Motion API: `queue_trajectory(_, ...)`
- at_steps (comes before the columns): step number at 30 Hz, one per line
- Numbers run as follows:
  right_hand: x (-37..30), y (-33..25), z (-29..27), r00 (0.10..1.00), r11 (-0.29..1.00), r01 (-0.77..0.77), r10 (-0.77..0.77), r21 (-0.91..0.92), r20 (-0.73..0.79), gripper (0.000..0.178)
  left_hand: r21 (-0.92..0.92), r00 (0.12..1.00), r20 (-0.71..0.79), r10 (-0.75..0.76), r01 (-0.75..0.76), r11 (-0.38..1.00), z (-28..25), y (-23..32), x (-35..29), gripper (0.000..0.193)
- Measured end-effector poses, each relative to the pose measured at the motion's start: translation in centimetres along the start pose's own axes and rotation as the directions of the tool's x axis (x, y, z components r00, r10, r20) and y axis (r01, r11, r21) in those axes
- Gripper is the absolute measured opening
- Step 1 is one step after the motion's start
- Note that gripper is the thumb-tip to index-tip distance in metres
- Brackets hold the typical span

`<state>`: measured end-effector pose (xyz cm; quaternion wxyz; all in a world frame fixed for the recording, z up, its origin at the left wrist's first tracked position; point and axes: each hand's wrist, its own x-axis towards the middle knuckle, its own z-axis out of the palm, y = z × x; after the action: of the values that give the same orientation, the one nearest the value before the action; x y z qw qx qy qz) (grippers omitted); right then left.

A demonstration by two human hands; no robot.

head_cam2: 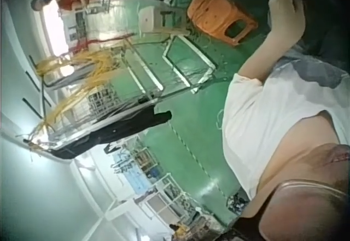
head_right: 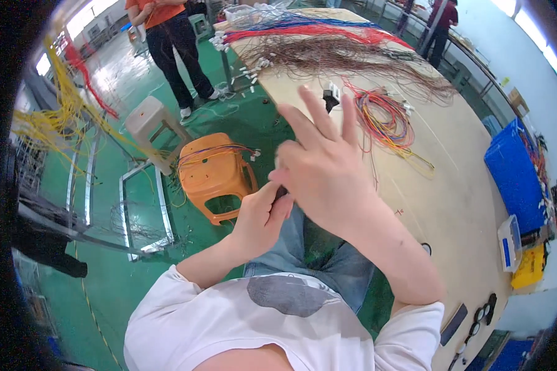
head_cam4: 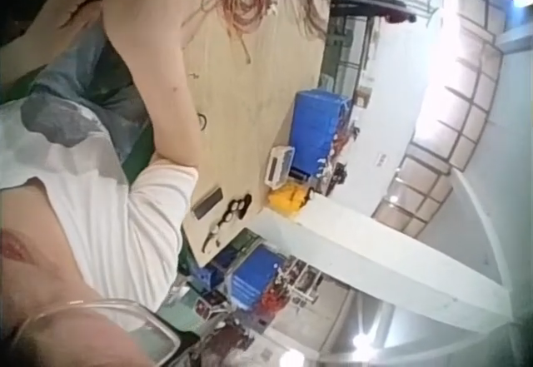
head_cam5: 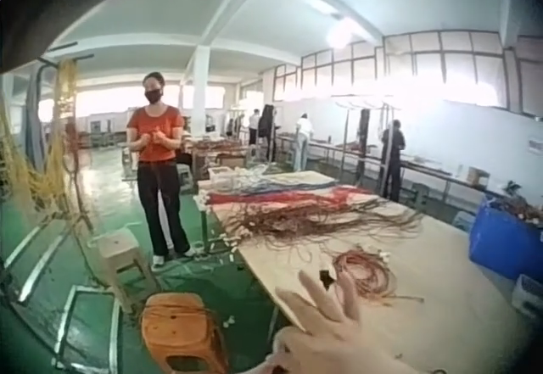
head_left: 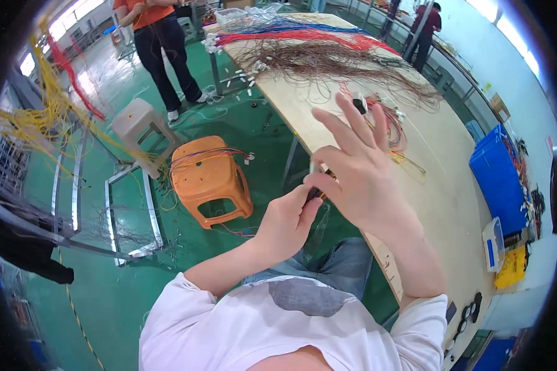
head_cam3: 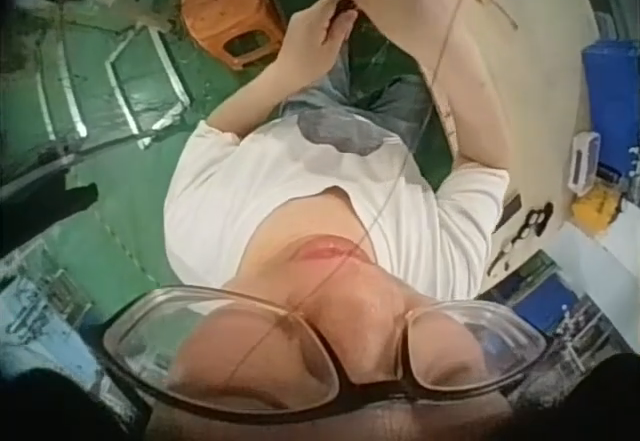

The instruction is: Manually wrapping electrical tape around wire harness segments and connectors.

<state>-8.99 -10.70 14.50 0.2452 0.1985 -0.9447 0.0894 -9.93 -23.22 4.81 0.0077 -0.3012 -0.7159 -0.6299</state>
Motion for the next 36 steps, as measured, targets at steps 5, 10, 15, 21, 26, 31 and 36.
queue_trajectory(5, 0.6, 2.6, 0.2, 0.91, 0.969, -0.099, 0.181, 0.228, -0.373, 0.019, -0.129, 0.987, 0.076, -0.141, 0.15, 0.98, -0.3, -0.4, -0.5, 0.012)
queue_trajectory(10, 0.7, 3.9, 1.8, 0.812, 0.615, -0.491, 0.579, 0.618, 0.069, 0.026, -0.177, 0.973, 0.174, -0.153, 0.184, 0.967, -0.9, 0.1, -0.8, 0.014)
queue_trajectory(15, -0.5, 1.8, 3.6, 0.916, 0.488, -0.366, 0.338, 0.792, 0.216, 0.022, -0.344, 0.865, 0.399, -0.303, 0.447, 0.826, -1.7, 0.0, 0.4, 0.013)
queue_trajectory(21, -0.2, 1.5, 6.0, 0.898, -0.149, 0.03, 0.438, 0.988, 0.039, 0.051, -0.631, 0.871, 0.199, -0.449, 0.464, 0.622, -4.0, 1.0, 2.9, 0.02)
queue_trajectory(26, -2.9, -5.4, 12.3, 0.739, -0.154, -0.673, -0.183, 0.723, 0.648, 0.011, -0.726, 0.963, 0.086, -0.255, 0.236, 0.646, -8.0, 3.3, 4.0, 0.044)
queue_trajectory(31, -6.4, -3.7, 10.9, 0.518, 0.15, -0.836, -0.098, 0.528, 0.849, 0.02, -0.843, 0.901, -0.331, -0.28, -0.149, 0.517, -21.5, -1.9, 1.9, 0.044)
queue_trajectory(36, -5.0, 0.1, 2.8, 0.555, 0.035, -0.829, -0.071, 0.558, 0.829, 0.018, -0.966, 0.558, 0.014, -0.83, 0.22, 0.132, -13.6, -9.6, -5.6, 0.029)
